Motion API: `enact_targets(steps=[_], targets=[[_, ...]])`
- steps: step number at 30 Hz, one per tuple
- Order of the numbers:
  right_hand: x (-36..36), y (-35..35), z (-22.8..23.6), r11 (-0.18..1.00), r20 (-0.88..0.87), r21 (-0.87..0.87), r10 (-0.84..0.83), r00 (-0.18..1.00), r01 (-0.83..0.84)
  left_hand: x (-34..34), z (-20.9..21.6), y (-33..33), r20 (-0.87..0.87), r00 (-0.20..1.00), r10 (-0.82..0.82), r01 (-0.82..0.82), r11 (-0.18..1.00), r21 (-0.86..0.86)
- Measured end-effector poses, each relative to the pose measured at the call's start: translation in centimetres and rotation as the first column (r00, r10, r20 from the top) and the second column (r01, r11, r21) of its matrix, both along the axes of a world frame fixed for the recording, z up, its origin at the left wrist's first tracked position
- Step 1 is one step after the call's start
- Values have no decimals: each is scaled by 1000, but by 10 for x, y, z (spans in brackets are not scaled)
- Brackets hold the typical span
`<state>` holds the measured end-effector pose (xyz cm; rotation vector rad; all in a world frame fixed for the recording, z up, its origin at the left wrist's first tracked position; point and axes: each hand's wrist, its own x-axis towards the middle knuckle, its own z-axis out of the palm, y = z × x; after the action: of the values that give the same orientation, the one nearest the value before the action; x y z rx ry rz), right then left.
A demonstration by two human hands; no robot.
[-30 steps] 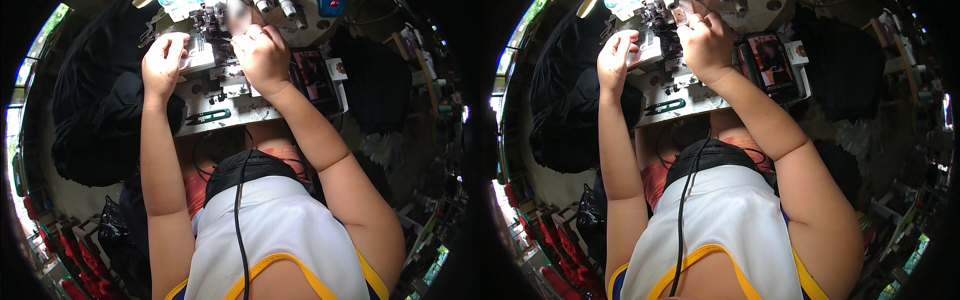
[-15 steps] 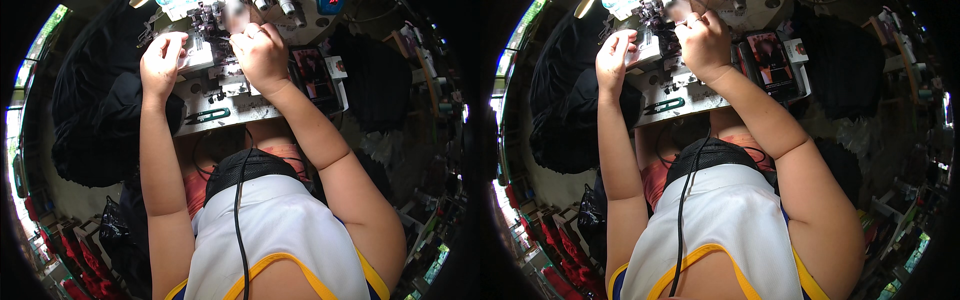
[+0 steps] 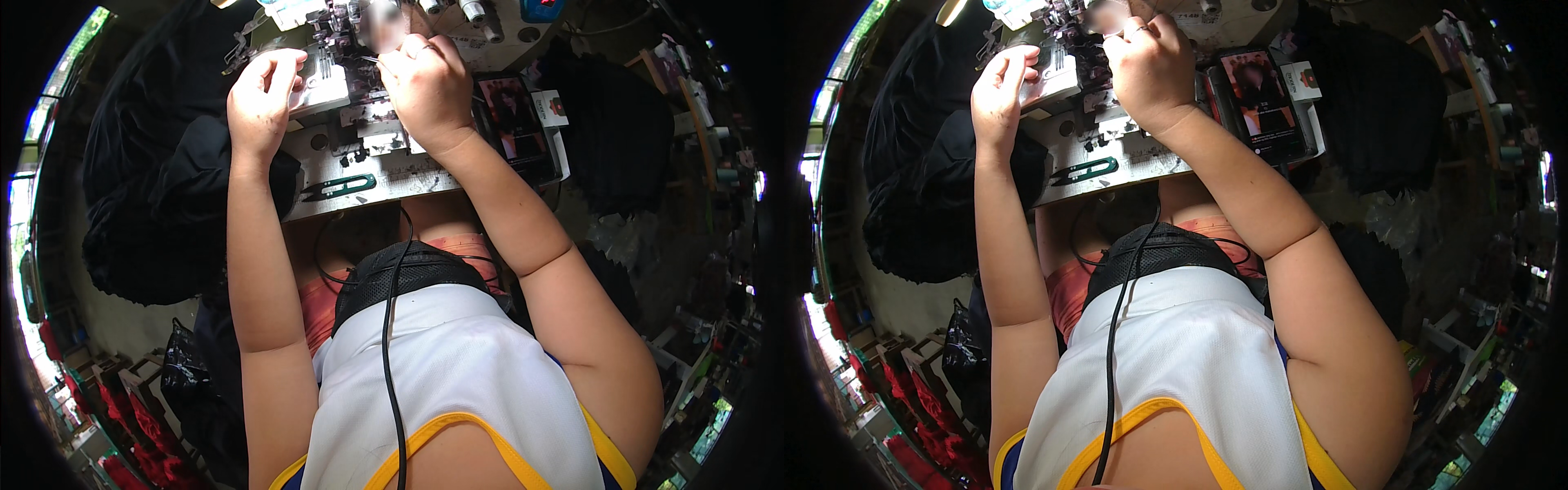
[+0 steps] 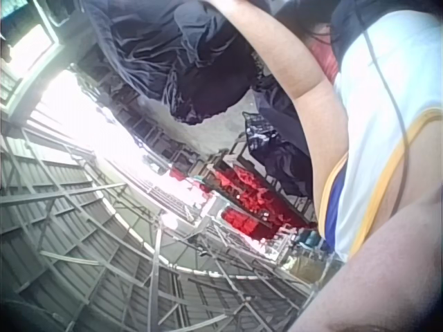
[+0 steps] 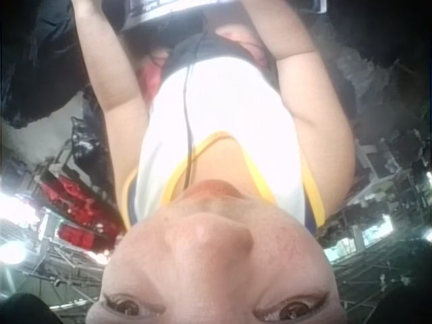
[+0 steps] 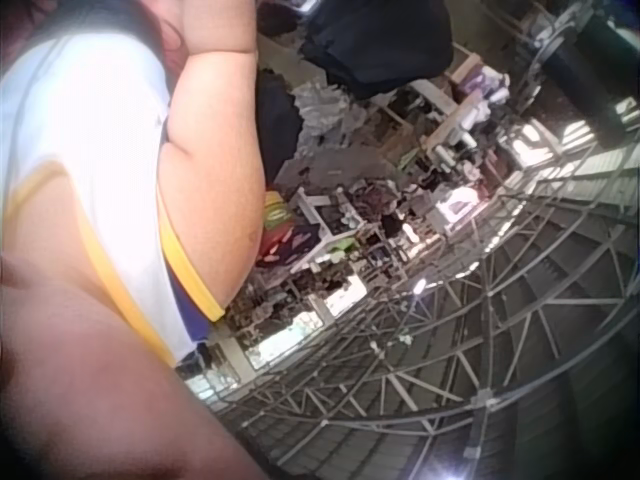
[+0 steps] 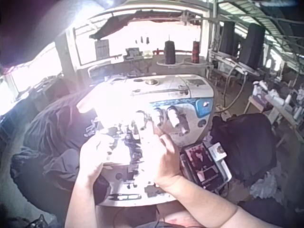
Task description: The person threads a sewing machine, guiding thread through the tension assembly and needle area. They then use scissors to trim excess thread and continue adjusting the thread path on the machine.
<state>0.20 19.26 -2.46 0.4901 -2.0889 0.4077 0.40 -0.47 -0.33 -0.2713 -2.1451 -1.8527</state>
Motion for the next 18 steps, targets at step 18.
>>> enact_targets(steps=[18], targets=[[0, 0, 1, 1000, 4, 6, -8, 1000, 8, 0, -1, -2, 19, 1000, 6, -6, 1000, -10]])
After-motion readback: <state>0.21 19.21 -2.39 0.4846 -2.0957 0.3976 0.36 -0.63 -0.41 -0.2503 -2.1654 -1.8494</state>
